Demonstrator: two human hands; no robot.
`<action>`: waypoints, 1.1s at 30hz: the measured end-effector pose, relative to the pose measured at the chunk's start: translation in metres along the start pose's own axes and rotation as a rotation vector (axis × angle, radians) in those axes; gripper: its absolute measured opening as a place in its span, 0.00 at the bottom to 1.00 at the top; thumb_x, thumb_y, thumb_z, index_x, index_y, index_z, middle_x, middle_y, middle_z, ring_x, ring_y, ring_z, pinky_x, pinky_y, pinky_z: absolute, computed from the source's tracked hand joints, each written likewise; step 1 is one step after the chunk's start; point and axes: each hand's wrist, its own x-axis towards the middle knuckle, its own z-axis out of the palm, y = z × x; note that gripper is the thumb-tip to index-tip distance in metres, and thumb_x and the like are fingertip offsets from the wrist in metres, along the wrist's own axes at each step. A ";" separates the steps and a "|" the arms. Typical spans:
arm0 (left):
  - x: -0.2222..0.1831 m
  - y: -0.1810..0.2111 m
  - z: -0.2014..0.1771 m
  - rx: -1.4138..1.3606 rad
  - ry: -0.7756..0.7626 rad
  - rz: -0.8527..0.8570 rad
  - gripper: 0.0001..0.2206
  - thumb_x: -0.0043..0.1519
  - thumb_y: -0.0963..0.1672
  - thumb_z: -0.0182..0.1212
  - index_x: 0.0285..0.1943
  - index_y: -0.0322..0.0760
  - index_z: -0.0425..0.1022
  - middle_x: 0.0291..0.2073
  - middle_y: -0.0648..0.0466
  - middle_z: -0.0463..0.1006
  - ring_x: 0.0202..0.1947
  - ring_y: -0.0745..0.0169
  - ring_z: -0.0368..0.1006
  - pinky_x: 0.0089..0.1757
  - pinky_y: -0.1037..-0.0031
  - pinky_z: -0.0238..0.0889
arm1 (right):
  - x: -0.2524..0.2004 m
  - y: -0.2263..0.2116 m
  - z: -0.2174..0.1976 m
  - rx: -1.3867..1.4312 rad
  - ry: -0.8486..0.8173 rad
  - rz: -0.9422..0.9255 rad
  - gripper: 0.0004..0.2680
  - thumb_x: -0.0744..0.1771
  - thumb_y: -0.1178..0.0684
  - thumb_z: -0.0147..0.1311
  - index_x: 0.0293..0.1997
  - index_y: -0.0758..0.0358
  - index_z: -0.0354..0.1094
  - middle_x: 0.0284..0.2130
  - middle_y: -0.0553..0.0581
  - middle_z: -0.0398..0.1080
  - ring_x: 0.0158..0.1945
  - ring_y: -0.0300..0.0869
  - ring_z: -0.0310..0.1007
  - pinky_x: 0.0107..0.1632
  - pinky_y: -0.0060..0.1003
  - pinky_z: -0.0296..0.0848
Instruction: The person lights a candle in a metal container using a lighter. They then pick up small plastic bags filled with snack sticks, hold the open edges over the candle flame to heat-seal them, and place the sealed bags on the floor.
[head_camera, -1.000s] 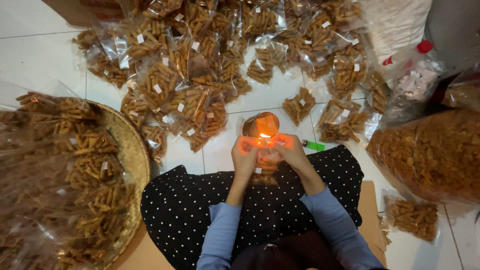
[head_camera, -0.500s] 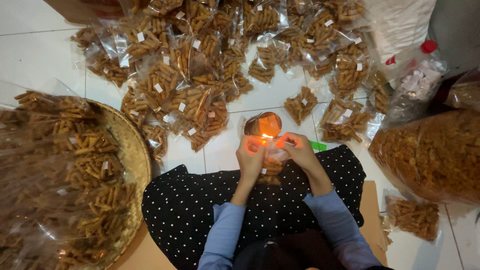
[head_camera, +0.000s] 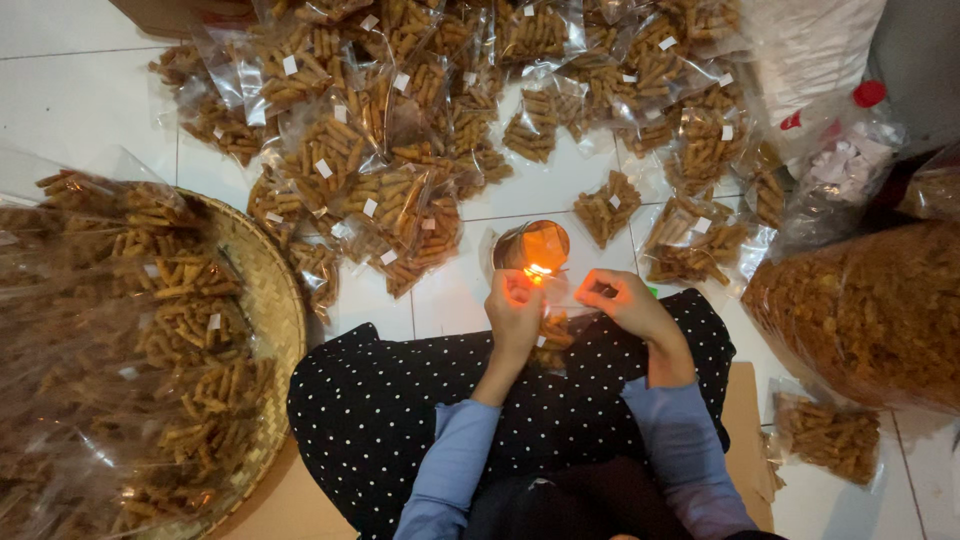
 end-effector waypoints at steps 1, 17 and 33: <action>-0.001 0.000 0.000 0.006 -0.005 0.030 0.08 0.57 0.35 0.62 0.40 0.31 0.66 0.25 0.53 0.75 0.23 0.69 0.75 0.26 0.78 0.66 | -0.001 0.000 -0.002 -0.005 -0.011 0.011 0.05 0.64 0.54 0.61 0.33 0.65 0.74 0.24 0.48 0.72 0.30 0.33 0.67 0.35 0.29 0.67; -0.009 -0.009 0.007 0.089 -0.035 0.043 0.07 0.62 0.38 0.59 0.42 0.31 0.64 0.26 0.50 0.75 0.23 0.58 0.80 0.26 0.70 0.70 | -0.012 0.000 -0.023 -0.021 -0.208 0.009 0.06 0.64 0.53 0.61 0.32 0.65 0.73 0.25 0.51 0.75 0.32 0.34 0.72 0.38 0.31 0.71; -0.024 -0.025 -0.007 -0.088 0.083 0.175 0.05 0.67 0.38 0.54 0.46 0.31 0.63 0.34 0.50 0.74 0.28 0.64 0.77 0.30 0.73 0.73 | -0.034 -0.053 0.014 -0.078 -0.180 -0.231 0.22 0.66 0.50 0.58 0.71 0.52 0.62 0.37 0.51 0.64 0.38 0.38 0.62 0.42 0.33 0.67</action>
